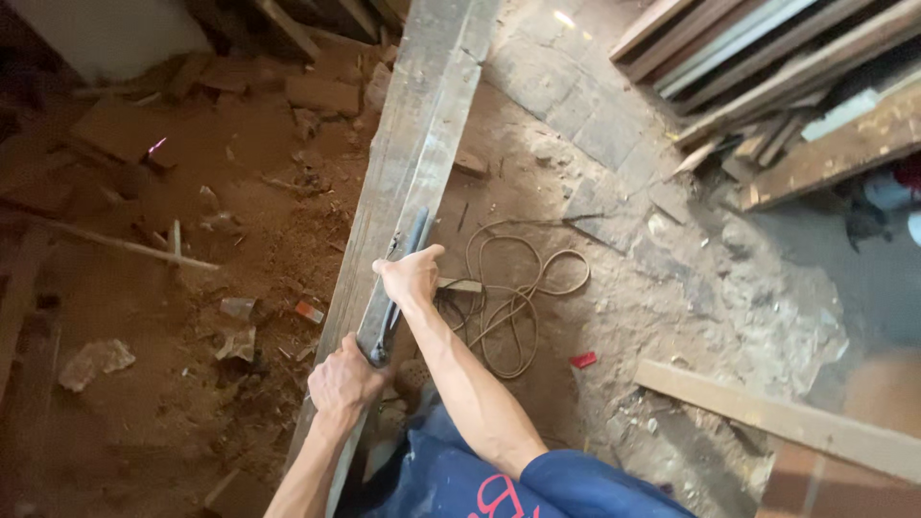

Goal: The person uses pliers to pull nails from a wooden plank, then uses a hammer to drive a nail into the plank. The person continues to remove nails with pliers and uses a metal rod to pry at the wood.

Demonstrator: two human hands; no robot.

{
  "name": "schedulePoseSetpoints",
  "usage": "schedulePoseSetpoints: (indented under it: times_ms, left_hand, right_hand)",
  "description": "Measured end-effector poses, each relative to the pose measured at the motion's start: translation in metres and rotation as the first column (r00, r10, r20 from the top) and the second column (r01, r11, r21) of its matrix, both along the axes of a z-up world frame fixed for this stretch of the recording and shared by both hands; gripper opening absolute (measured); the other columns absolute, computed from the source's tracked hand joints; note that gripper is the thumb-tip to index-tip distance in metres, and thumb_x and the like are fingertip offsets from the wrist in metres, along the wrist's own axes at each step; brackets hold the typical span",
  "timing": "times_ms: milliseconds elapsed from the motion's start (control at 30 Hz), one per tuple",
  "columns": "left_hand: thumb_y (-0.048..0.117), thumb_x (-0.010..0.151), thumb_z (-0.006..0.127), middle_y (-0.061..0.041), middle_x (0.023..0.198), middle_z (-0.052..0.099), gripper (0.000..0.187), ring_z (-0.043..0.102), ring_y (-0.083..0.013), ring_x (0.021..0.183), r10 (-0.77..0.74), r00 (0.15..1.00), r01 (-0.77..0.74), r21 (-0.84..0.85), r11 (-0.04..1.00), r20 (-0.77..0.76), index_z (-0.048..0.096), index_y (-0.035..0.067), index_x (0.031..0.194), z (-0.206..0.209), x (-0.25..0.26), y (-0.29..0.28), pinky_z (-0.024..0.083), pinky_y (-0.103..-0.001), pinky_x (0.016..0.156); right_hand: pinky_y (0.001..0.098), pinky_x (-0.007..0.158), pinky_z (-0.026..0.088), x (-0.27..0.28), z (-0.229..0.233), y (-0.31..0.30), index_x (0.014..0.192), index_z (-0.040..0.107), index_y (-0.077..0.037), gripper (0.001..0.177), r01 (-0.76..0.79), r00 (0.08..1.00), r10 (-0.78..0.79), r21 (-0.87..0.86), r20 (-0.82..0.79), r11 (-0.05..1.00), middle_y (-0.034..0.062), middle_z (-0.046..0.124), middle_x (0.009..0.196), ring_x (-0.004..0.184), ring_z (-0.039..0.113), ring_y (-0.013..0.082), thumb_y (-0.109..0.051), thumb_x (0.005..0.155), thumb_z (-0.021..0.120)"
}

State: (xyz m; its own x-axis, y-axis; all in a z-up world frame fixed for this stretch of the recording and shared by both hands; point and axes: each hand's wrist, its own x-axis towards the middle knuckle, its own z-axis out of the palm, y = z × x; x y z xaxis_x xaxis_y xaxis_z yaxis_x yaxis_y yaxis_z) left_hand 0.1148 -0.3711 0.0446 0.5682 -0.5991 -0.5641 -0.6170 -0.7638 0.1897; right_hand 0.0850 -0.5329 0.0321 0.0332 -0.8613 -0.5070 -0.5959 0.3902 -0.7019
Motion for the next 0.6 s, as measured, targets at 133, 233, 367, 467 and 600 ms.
schedulePoseSetpoints:
  times_ms: [133, 233, 367, 467, 600]
  left_hand:
    - [0.059, 0.070, 0.080, -0.018, 0.101, 0.077, 0.077, 0.076, -0.0350, 0.091, -0.017, 1.000, 0.017, -0.032, 0.999, -0.026, 0.062, 0.007, 0.122, 0.004, 0.000, 0.007, 0.060, -0.046, 0.083]
    - [0.067, 0.064, 0.078, -0.019, 0.110, 0.075, 0.103, 0.077, -0.0310, 0.097, -0.042, 0.994, 0.043, 0.009, 0.999, -0.105, 0.050, 0.016, 0.148, -0.002, 0.010, 0.013, 0.062, -0.044, 0.087]
    - [0.067, 0.056, 0.086, -0.023, 0.136, 0.062, 0.121, 0.065, -0.0361, 0.121, -0.005, 0.959, -0.039, -0.150, 0.988, -0.282, 0.040, 0.013, 0.154, -0.026, 0.032, 0.026, 0.052, -0.046, 0.102]
    - [0.066, 0.053, 0.088, -0.026, 0.143, 0.055, 0.134, 0.059, -0.0387, 0.129, 0.025, 0.914, -0.073, -0.103, 0.992, -0.404, 0.027, 0.012, 0.160, -0.048, 0.034, 0.028, 0.046, -0.045, 0.110]
    - [0.054, 0.049, 0.091, -0.026, 0.143, 0.056, 0.132, 0.058, -0.0392, 0.129, 0.025, 0.901, -0.118, -0.189, 0.975, -0.434, 0.029, 0.012, 0.158, -0.061, 0.027, 0.026, 0.046, -0.044, 0.110]
  right_hand:
    - [0.0456, 0.082, 0.065, 0.006, 0.007, 0.005, 0.159, -0.004, -0.004, 0.125, 0.065, 0.996, -0.073, 0.130, 0.058, 0.989, 0.0233, 0.067, 0.111, 0.093, 0.075, 0.0367, -0.009, 0.064, 0.076]
    - [0.0467, 0.082, 0.064, 0.004, 0.002, 0.001, 0.161, 0.000, -0.006, 0.122, 0.051, 0.999, -0.053, 0.106, 0.012, 0.993, 0.0224, 0.071, 0.110, 0.092, 0.076, 0.0359, -0.012, 0.066, 0.076]
    - [0.0445, 0.092, 0.056, -0.005, -0.020, 0.000, 0.156, 0.019, -0.005, 0.110, 0.073, 0.997, -0.072, -0.086, 0.007, 0.994, 0.0249, 0.069, 0.113, 0.100, 0.070, 0.0377, -0.011, 0.065, 0.081]
    - [0.0412, 0.095, 0.055, -0.023, -0.036, -0.003, 0.148, 0.032, -0.003, 0.107, 0.121, 0.987, -0.107, -0.117, 0.119, 0.986, 0.0216, 0.069, 0.114, 0.102, 0.071, 0.0355, -0.012, 0.056, 0.087]
    - [0.0397, 0.094, 0.055, -0.041, -0.050, -0.006, 0.140, 0.042, -0.001, 0.101, 0.156, 0.973, -0.129, -0.136, 0.192, 0.978, 0.0197, 0.070, 0.113, 0.102, 0.071, 0.0348, -0.012, 0.051, 0.089]
